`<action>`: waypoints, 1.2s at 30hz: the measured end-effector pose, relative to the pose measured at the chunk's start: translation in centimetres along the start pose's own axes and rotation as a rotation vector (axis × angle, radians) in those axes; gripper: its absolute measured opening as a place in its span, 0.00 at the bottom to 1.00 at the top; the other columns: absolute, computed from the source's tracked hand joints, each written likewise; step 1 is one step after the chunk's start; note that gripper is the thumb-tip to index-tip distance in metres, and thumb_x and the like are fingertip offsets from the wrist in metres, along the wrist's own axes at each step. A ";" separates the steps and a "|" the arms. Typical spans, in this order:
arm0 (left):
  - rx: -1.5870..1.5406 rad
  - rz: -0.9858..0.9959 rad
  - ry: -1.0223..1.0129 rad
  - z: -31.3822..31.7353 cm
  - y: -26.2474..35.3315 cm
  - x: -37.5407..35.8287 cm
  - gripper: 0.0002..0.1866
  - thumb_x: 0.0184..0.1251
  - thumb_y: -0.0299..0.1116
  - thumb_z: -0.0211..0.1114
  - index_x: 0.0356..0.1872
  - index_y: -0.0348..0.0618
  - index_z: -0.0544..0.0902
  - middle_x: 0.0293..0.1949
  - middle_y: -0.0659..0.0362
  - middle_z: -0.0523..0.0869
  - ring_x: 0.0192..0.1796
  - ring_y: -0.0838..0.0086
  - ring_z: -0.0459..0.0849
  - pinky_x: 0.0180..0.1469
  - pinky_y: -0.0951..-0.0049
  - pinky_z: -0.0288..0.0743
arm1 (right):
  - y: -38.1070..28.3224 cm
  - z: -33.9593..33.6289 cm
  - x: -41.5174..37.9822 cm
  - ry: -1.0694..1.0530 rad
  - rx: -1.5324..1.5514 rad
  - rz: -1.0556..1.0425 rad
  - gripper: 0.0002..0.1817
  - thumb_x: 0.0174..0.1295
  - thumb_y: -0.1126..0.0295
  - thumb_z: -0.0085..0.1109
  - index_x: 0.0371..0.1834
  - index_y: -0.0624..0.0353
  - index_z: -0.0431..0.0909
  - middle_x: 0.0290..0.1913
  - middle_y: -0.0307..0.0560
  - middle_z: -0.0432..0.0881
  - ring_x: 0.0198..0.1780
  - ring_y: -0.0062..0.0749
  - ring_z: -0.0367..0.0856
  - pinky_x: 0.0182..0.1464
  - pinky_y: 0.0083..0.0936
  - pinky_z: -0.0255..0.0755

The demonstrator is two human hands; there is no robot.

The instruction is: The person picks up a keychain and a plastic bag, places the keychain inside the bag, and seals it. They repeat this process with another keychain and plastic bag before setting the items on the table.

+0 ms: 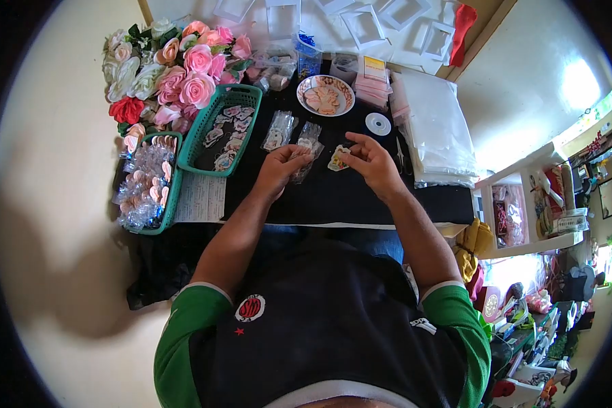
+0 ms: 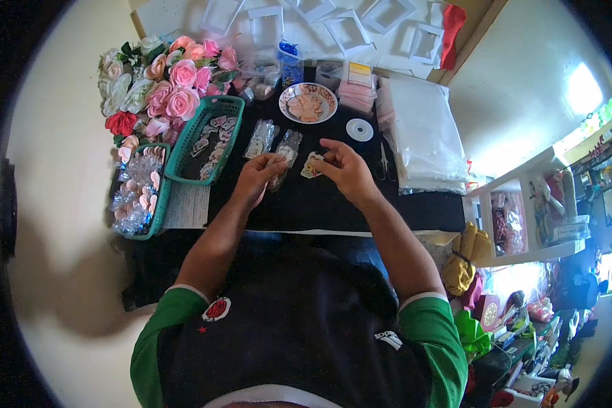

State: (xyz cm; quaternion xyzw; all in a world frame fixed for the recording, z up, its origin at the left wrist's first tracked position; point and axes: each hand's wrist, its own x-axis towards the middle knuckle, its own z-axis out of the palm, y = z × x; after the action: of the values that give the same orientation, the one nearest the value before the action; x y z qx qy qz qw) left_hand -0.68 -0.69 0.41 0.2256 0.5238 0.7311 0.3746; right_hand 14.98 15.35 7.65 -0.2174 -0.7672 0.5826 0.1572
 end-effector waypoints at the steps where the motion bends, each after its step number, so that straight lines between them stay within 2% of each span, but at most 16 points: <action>1: 0.000 -0.001 0.000 0.0 0.1 -0.1 0.09 0.63 0.32 0.71 0.41 0.41 0.84 0.27 0.68 0.81 0.26 0.89 0.71 0.30 0.84 0.62 | 0.6 0.1 0.0 -0.025 0.080 0.000 0.17 0.65 0.70 0.65 0.54 0.66 0.77 0.41 0.41 0.82 0.40 0.20 0.77 0.47 0.18 0.72; 3: 0.047 -0.058 -0.003 0.1 0.5 -0.2 0.10 0.63 0.33 0.72 0.41 0.41 0.84 0.27 0.69 0.81 0.26 0.88 0.71 0.30 0.84 0.62 | 0.8 0.1 0.0 -0.047 0.160 0.001 0.17 0.66 0.69 0.65 0.54 0.65 0.77 0.41 0.41 0.82 0.41 0.19 0.78 0.47 0.17 0.72; 5: 0.046 -0.035 -0.023 -0.3 -0.1 0.0 0.10 0.63 0.34 0.72 0.41 0.42 0.84 0.27 0.70 0.80 0.26 0.89 0.71 0.30 0.84 0.62 | 0.5 -0.2 -0.1 -0.059 0.091 0.089 0.16 0.66 0.68 0.65 0.52 0.65 0.78 0.41 0.40 0.82 0.40 0.19 0.77 0.46 0.17 0.72; 10: 0.099 -0.062 -0.018 0.3 1.0 -0.7 0.09 0.64 0.36 0.72 0.38 0.43 0.85 0.26 0.71 0.80 0.27 0.89 0.71 0.30 0.85 0.62 | -0.1 -0.4 0.1 -0.039 0.025 0.084 0.15 0.67 0.67 0.64 0.51 0.65 0.79 0.40 0.39 0.82 0.40 0.18 0.76 0.45 0.16 0.71; 12: 0.131 0.009 -0.071 0.1 0.6 -0.6 0.09 0.65 0.38 0.71 0.37 0.43 0.86 0.26 0.71 0.80 0.28 0.89 0.71 0.31 0.84 0.62 | -0.3 -0.4 0.4 -0.020 -0.008 0.093 0.14 0.67 0.67 0.63 0.50 0.65 0.79 0.40 0.39 0.82 0.39 0.18 0.76 0.45 0.16 0.71; 15: 0.170 -0.036 -0.104 -0.1 0.5 -0.5 0.11 0.65 0.39 0.71 0.37 0.43 0.86 0.27 0.71 0.80 0.29 0.89 0.71 0.32 0.83 0.62 | 0.0 -0.5 1.2 0.012 0.026 0.044 0.14 0.67 0.67 0.63 0.50 0.65 0.79 0.39 0.38 0.82 0.39 0.18 0.76 0.45 0.16 0.70; 18: 0.207 -0.011 -0.130 -0.1 0.4 -0.5 0.12 0.65 0.40 0.71 0.39 0.43 0.87 0.28 0.71 0.80 0.29 0.88 0.71 0.33 0.82 0.63 | 0.3 -0.7 1.9 0.036 -0.017 -0.013 0.16 0.67 0.63 0.63 0.51 0.62 0.79 0.40 0.43 0.83 0.40 0.22 0.78 0.43 0.20 0.71; 26: 0.232 -0.010 -0.144 -0.2 0.1 -0.3 0.12 0.64 0.42 0.71 0.40 0.44 0.87 0.29 0.68 0.81 0.31 0.84 0.74 0.34 0.80 0.64 | -0.6 -0.3 1.8 -0.059 -0.159 -0.075 0.15 0.66 0.63 0.64 0.50 0.61 0.81 0.41 0.45 0.84 0.43 0.25 0.81 0.49 0.23 0.74; 36: 0.194 -0.020 -0.192 -0.5 -0.1 -0.2 0.13 0.65 0.42 0.71 0.41 0.43 0.85 0.31 0.67 0.82 0.31 0.84 0.75 0.34 0.80 0.67 | -1.6 1.6 2.0 -0.115 -0.167 -0.020 0.16 0.64 0.63 0.66 0.47 0.63 0.81 0.42 0.47 0.85 0.44 0.28 0.82 0.49 0.25 0.75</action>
State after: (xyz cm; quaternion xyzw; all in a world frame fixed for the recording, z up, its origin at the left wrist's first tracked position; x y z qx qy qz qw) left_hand -0.96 -1.13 0.18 0.3243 0.5558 0.6484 0.4068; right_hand 12.27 14.67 8.74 -0.1886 -0.8228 0.5267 0.1001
